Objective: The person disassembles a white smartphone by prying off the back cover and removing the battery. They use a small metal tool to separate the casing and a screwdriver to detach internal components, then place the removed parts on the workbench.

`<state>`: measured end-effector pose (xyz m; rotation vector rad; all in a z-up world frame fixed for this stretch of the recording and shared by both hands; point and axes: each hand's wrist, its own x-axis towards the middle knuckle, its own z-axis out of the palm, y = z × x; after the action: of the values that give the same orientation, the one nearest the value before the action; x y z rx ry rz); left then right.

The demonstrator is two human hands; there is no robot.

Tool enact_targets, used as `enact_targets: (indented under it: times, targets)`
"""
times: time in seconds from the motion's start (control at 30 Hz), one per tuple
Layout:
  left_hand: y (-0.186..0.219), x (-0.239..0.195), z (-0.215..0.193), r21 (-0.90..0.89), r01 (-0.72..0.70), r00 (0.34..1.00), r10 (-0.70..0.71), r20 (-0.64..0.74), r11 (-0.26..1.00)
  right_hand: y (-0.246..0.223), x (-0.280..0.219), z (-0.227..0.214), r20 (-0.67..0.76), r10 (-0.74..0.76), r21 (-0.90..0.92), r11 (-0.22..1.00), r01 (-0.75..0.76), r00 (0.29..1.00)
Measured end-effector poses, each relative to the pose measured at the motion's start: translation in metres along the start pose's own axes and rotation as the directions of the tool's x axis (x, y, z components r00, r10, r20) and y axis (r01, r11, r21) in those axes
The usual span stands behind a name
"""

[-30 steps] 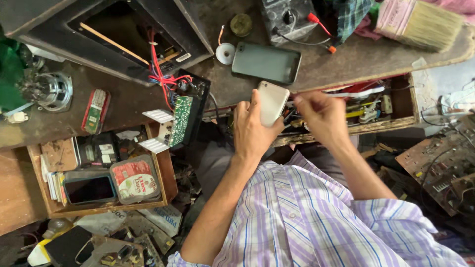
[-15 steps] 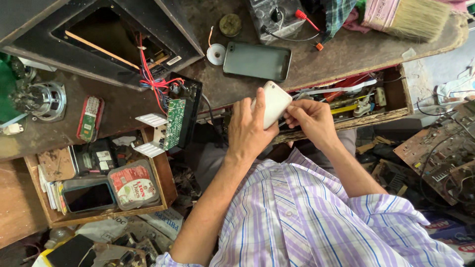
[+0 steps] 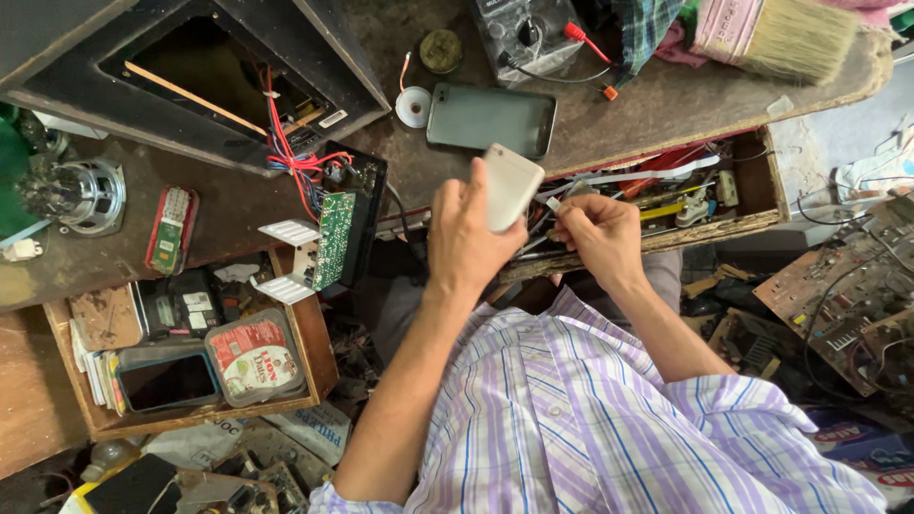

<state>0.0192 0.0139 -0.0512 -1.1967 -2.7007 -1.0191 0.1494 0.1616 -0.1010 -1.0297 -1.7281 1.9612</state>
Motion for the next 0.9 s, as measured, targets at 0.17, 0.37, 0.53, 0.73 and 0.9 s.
enact_targets:
  times: [0.17,0.37,0.53,0.73,0.9]
  targets:
    - [-0.008,0.010,-0.014,-0.026,0.028,0.999,-0.027,0.023,0.999,0.009,0.001,-0.002,0.021,0.022,0.069,0.997,-0.023,1.000]
    - [0.007,-0.021,-0.037,-0.277,0.170,0.985,-0.167,0.036,0.946,0.010,0.003,-0.016,-0.002,0.018,0.094,0.995,-0.017,1.000]
    - [0.004,-0.049,-0.040,-0.226,0.172,0.983,-0.182,-0.023,0.959,0.021,0.006,-0.019,0.117,-0.103,0.306,0.950,0.062,0.988]
    - [-0.001,0.035,-0.012,-0.040,-0.004,0.993,-0.001,-0.121,0.999,0.041,0.014,-0.029,0.103,-0.186,0.327,0.934,0.143,0.977]
    - [-0.017,0.103,0.032,0.269,-0.174,0.980,0.140,0.139,0.947,0.041,0.013,-0.035,0.072,-0.221,0.297,0.935,0.191,0.973]
